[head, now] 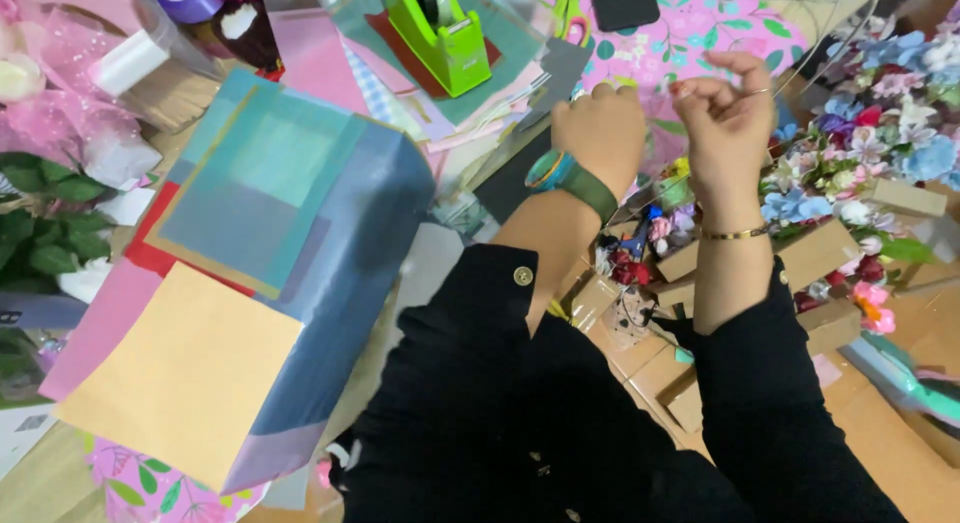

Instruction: The person is wrapping a rectangular gift box with multi-colored paper. They use a tape dispenser to apply adhesive tape to secure the paper around the box, folding the edges and smoothing the surface. The person handles the box and tape repeatedly to complete the wrapping.

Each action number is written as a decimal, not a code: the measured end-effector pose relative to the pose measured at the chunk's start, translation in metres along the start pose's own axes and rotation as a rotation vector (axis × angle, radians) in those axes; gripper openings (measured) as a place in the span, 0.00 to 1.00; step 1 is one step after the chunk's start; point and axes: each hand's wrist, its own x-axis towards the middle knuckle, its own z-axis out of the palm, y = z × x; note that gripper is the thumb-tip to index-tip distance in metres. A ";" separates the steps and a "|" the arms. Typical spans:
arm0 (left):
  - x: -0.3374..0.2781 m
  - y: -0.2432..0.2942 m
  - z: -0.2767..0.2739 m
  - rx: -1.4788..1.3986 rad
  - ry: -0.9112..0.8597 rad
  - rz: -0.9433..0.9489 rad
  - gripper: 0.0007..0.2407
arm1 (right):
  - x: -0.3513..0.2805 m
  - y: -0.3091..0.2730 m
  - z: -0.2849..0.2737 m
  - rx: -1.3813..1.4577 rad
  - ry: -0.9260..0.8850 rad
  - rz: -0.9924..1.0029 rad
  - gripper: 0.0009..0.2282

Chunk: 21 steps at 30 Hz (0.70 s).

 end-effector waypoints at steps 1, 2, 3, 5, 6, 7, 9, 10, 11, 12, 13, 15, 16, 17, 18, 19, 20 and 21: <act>0.018 0.001 0.030 -0.152 0.239 -0.064 0.11 | 0.004 0.001 -0.002 -0.041 -0.032 0.103 0.16; 0.016 0.001 0.036 -0.153 0.249 -0.060 0.11 | 0.008 0.005 -0.003 -0.044 -0.031 0.093 0.16; 0.015 0.001 0.042 -0.238 0.269 -0.100 0.16 | 0.013 0.010 -0.005 -0.134 -0.137 0.079 0.16; 0.015 0.000 0.053 -0.326 0.286 -0.137 0.24 | 0.020 0.016 -0.006 -0.228 -0.240 0.067 0.17; 0.017 -0.002 0.058 -0.384 0.358 -0.118 0.27 | 0.023 0.017 -0.005 -0.349 -0.271 0.061 0.17; 0.015 -0.004 0.064 -0.442 0.426 -0.103 0.29 | 0.023 0.018 -0.004 -0.470 -0.305 0.061 0.17; 0.025 -0.011 0.066 -0.498 0.361 -0.073 0.32 | 0.029 0.026 -0.006 -0.472 -0.330 0.031 0.17; 0.029 -0.015 0.067 -0.551 0.301 -0.041 0.34 | 0.031 0.030 -0.007 -0.473 -0.353 -0.005 0.16; 0.029 -0.018 0.064 -0.551 0.298 -0.046 0.34 | 0.033 0.033 -0.007 -0.471 -0.357 -0.001 0.16; 0.030 -0.020 0.060 -0.573 0.269 -0.062 0.31 | 0.034 0.035 -0.007 -0.493 -0.353 -0.001 0.17; 0.029 -0.022 0.057 -0.596 0.238 -0.078 0.27 | 0.034 0.036 -0.008 -0.516 -0.350 0.001 0.17; 0.030 -0.026 0.056 -0.658 0.226 -0.090 0.23 | 0.034 0.037 -0.008 -0.524 -0.360 -0.005 0.18; 0.031 -0.028 0.055 -0.718 0.218 -0.097 0.20 | 0.035 0.037 -0.008 -0.534 -0.365 -0.017 0.18; 0.031 -0.029 0.058 -0.719 0.209 -0.099 0.20 | 0.034 0.042 -0.007 -0.533 -0.365 -0.008 0.18; 0.029 -0.029 0.060 -0.705 0.198 -0.097 0.21 | 0.033 0.046 -0.007 -0.543 -0.314 0.002 0.19; 0.031 -0.031 0.061 -0.690 0.195 -0.092 0.22 | 0.035 0.050 -0.006 -0.552 -0.262 0.003 0.21; 0.029 -0.031 0.061 -0.689 0.195 -0.092 0.22 | 0.036 0.051 -0.007 -0.551 -0.261 0.003 0.21; 0.027 -0.031 0.060 -0.671 0.182 -0.087 0.22 | 0.037 0.052 -0.008 -0.536 -0.252 0.022 0.21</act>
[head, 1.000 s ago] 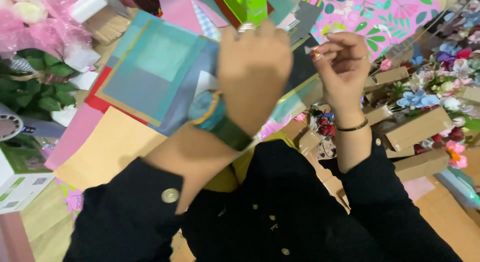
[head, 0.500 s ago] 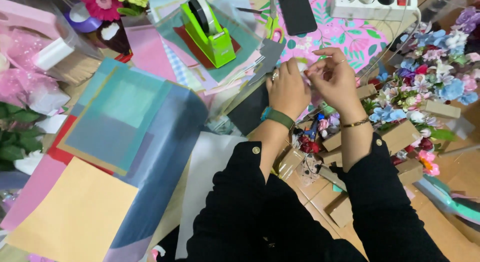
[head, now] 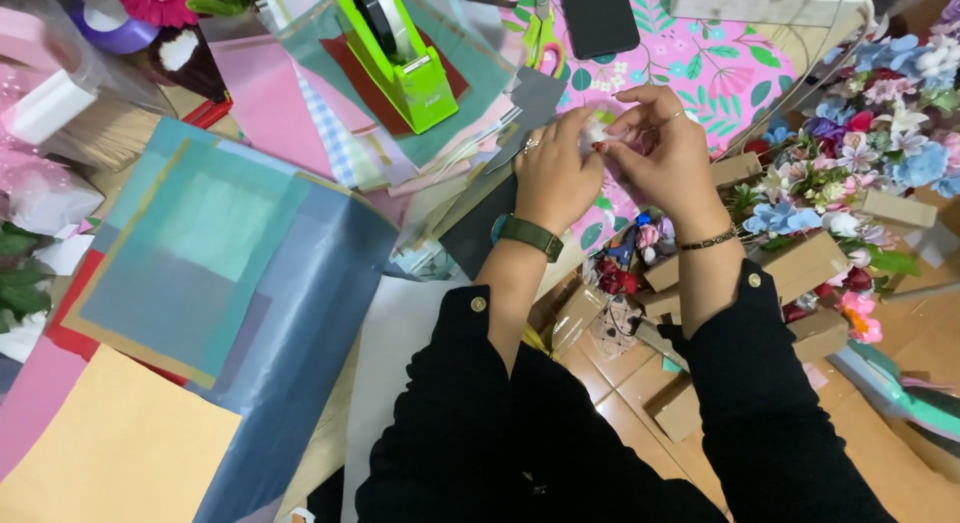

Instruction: The person is wrapping a rectangular gift box with multi-colored paper. They use a tape dispenser to apply adhesive tape to secure the paper around the box, folding the edges and smoothing the surface. The person handles the box and tape repeatedly to complete the wrapping.

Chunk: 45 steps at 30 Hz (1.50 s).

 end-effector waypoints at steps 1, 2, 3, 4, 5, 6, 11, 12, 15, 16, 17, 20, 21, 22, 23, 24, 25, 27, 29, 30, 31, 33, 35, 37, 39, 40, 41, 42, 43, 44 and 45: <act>-0.002 0.001 -0.002 0.018 -0.013 0.002 0.22 | 0.001 0.001 -0.001 0.017 0.004 0.018 0.22; 0.000 0.000 -0.001 0.019 -0.013 0.004 0.22 | 0.005 -0.001 -0.004 0.018 0.006 0.018 0.22; 0.002 0.000 -0.001 -0.017 -0.006 0.011 0.21 | 0.008 -0.003 -0.007 -0.029 -0.012 0.022 0.23; 0.000 -0.001 0.000 -0.055 -0.002 0.013 0.19 | 0.009 -0.005 -0.010 -0.076 -0.037 0.030 0.23; 0.001 0.001 -0.002 -0.056 -0.004 0.009 0.19 | 0.008 -0.002 -0.009 -0.076 -0.040 0.033 0.23; 0.001 0.002 -0.003 -0.055 -0.014 0.000 0.19 | 0.008 0.001 -0.008 -0.133 0.019 -0.008 0.24; 0.006 -0.006 0.006 -0.050 0.034 0.000 0.17 | -0.006 -0.010 0.006 -0.216 0.144 -0.047 0.22; 0.008 -0.010 0.011 -0.032 0.071 0.030 0.14 | -0.009 -0.010 0.009 -0.227 0.167 -0.070 0.21; 0.009 -0.018 0.020 -0.004 0.100 0.051 0.11 | -0.016 -0.008 0.016 -0.209 0.179 -0.082 0.18; 0.011 -0.017 0.022 -0.007 0.086 0.058 0.12 | -0.016 -0.006 0.015 -0.195 0.181 -0.069 0.16; 0.011 -0.021 0.026 -0.005 0.100 0.047 0.12 | -0.018 -0.006 0.017 -0.188 0.168 -0.080 0.16; 0.015 -0.028 0.035 0.083 0.160 0.134 0.16 | -0.019 -0.005 0.016 -0.241 0.149 -0.118 0.13; 0.017 -0.031 0.038 0.126 0.134 0.168 0.24 | -0.019 -0.004 0.015 -0.282 0.131 -0.127 0.10; 0.016 -0.034 0.041 0.172 0.103 0.197 0.33 | -0.021 -0.002 0.017 -0.320 0.109 -0.131 0.08; 0.014 -0.031 0.044 0.173 0.116 0.186 0.33 | -0.020 -0.005 0.014 -0.315 0.098 -0.143 0.08; 0.011 -0.028 0.047 0.195 0.118 0.214 0.27 | -0.020 -0.008 0.012 -0.342 0.046 -0.131 0.09; 0.010 -0.025 0.051 0.217 0.120 0.242 0.22 | -0.020 -0.010 0.009 -0.369 -0.006 -0.120 0.11; -0.033 0.010 0.009 0.207 0.155 0.277 0.20 | -0.024 -0.028 0.007 -0.375 -0.001 -0.151 0.08; -0.073 0.036 -0.036 0.199 0.183 0.321 0.18 | -0.028 -0.054 0.010 -0.381 0.015 -0.178 0.07; -0.095 0.044 -0.059 0.263 0.194 0.327 0.17 | -0.032 -0.071 0.014 -0.314 0.044 -0.263 0.06; -0.117 0.052 -0.082 0.327 0.203 0.333 0.16 | -0.036 -0.088 0.019 -0.246 0.073 -0.347 0.07; -0.148 0.040 -0.120 0.315 0.176 0.288 0.16 | -0.044 -0.122 0.039 -0.083 -0.079 -0.287 0.08; -0.175 0.021 -0.150 0.304 0.146 0.249 0.17 | -0.051 -0.150 0.061 0.082 -0.224 -0.228 0.11; -0.197 -0.004 -0.172 0.726 0.471 0.226 0.14 | -0.055 -0.172 0.085 0.023 -0.570 -0.064 0.06; -0.211 -0.023 -0.174 0.882 0.574 0.210 0.09 | -0.066 -0.180 0.111 -0.038 -0.573 -0.074 0.08; -0.218 -0.033 -0.175 1.033 0.683 0.188 0.06 | -0.070 -0.184 0.124 -0.104 -0.580 -0.087 0.10; -0.222 -0.038 -0.175 1.037 0.681 0.192 0.06 | -0.071 -0.176 0.139 -0.100 -0.577 -0.086 0.10; -0.227 -0.044 -0.174 1.111 0.726 0.176 0.07 | -0.071 -0.169 0.154 -0.145 -0.571 -0.031 0.12; -0.231 -0.049 -0.173 1.186 0.770 0.160 0.08 | -0.072 -0.161 0.170 -0.190 -0.564 0.025 0.15; -0.232 -0.053 -0.171 1.188 0.770 0.160 0.08 | -0.073 -0.163 0.174 -0.189 -0.565 0.024 0.15; -0.233 -0.057 -0.170 1.208 0.799 0.144 0.08 | -0.073 -0.165 0.178 -0.188 -0.565 0.036 0.15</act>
